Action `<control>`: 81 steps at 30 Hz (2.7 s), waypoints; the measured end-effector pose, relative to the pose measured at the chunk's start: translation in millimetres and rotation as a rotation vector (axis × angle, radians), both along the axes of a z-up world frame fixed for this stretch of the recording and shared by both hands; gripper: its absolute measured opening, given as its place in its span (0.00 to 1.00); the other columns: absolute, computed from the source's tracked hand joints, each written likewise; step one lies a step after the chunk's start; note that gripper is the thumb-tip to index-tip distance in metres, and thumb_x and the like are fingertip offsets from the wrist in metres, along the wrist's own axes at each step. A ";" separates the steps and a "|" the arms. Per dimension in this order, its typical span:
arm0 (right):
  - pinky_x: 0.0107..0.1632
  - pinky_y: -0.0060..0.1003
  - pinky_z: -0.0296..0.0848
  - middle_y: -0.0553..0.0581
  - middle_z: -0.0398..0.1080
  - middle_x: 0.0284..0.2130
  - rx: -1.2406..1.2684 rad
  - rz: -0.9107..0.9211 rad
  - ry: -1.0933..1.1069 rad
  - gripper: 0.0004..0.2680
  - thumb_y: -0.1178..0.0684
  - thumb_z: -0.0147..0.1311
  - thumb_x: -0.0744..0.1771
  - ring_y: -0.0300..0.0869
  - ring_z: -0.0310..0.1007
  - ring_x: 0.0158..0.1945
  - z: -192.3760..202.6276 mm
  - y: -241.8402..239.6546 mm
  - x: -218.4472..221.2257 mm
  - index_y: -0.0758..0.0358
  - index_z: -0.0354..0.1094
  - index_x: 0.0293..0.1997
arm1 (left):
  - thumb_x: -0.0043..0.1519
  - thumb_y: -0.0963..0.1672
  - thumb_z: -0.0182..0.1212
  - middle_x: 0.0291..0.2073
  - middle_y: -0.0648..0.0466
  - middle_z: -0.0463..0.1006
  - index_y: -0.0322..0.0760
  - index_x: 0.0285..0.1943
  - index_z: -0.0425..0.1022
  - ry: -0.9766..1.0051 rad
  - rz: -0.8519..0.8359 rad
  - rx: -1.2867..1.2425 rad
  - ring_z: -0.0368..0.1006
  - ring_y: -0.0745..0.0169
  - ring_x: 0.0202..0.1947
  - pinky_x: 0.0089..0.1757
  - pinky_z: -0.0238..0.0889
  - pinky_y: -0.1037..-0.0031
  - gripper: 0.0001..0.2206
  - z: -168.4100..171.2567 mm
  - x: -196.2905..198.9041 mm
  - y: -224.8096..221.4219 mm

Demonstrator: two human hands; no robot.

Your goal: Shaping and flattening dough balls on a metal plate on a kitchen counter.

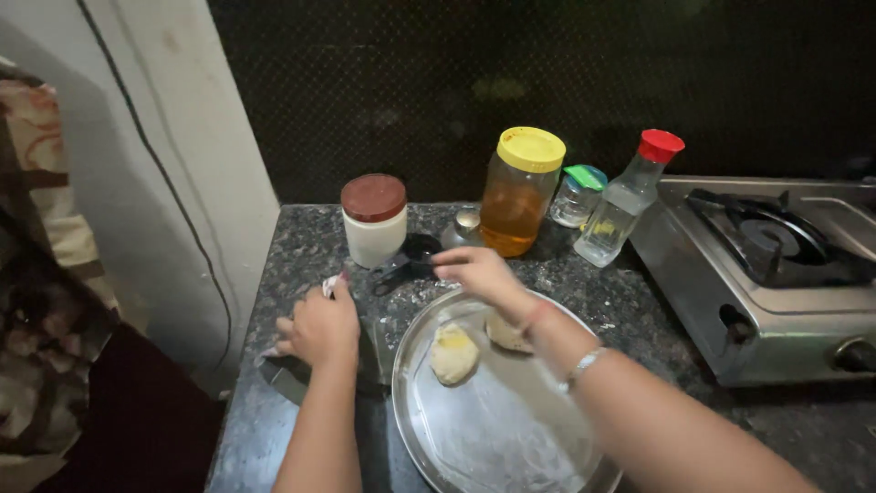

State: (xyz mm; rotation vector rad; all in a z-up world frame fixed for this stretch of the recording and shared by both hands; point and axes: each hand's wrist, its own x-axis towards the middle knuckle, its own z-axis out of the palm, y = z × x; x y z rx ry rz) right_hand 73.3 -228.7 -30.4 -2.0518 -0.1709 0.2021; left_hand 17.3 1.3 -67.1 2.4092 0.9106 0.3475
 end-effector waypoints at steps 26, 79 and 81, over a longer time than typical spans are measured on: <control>0.56 0.42 0.72 0.64 0.73 0.45 -0.448 -0.219 -0.124 0.15 0.44 0.64 0.59 0.52 0.74 0.51 -82.7 -134.2 -6.2 0.58 0.79 0.46 | 0.64 0.51 0.54 0.44 0.40 0.82 0.36 0.48 0.83 -0.357 -0.478 -0.359 0.77 0.41 0.48 0.50 0.67 0.58 0.17 -15.7 -9.1 -157.8; 0.49 0.47 0.73 0.58 0.72 0.44 -0.526 0.132 -0.615 0.13 0.54 0.56 0.63 0.53 0.72 0.50 -79.6 -143.9 -31.0 0.57 0.68 0.53 | 0.68 0.55 0.47 0.52 0.47 0.78 0.28 0.61 0.77 -0.390 -0.194 -1.408 0.69 0.59 0.51 0.53 0.60 0.71 0.28 -116.7 32.5 -257.1; 0.47 0.50 0.73 0.60 0.75 0.40 -0.555 0.095 -0.585 0.10 0.57 0.51 0.63 0.55 0.76 0.45 -85.5 -144.6 -19.3 0.57 0.68 0.48 | 0.66 0.54 0.47 0.57 0.55 0.78 0.34 0.64 0.72 -0.478 -0.259 -1.486 0.70 0.65 0.57 0.57 0.58 0.75 0.26 -130.7 34.3 -257.1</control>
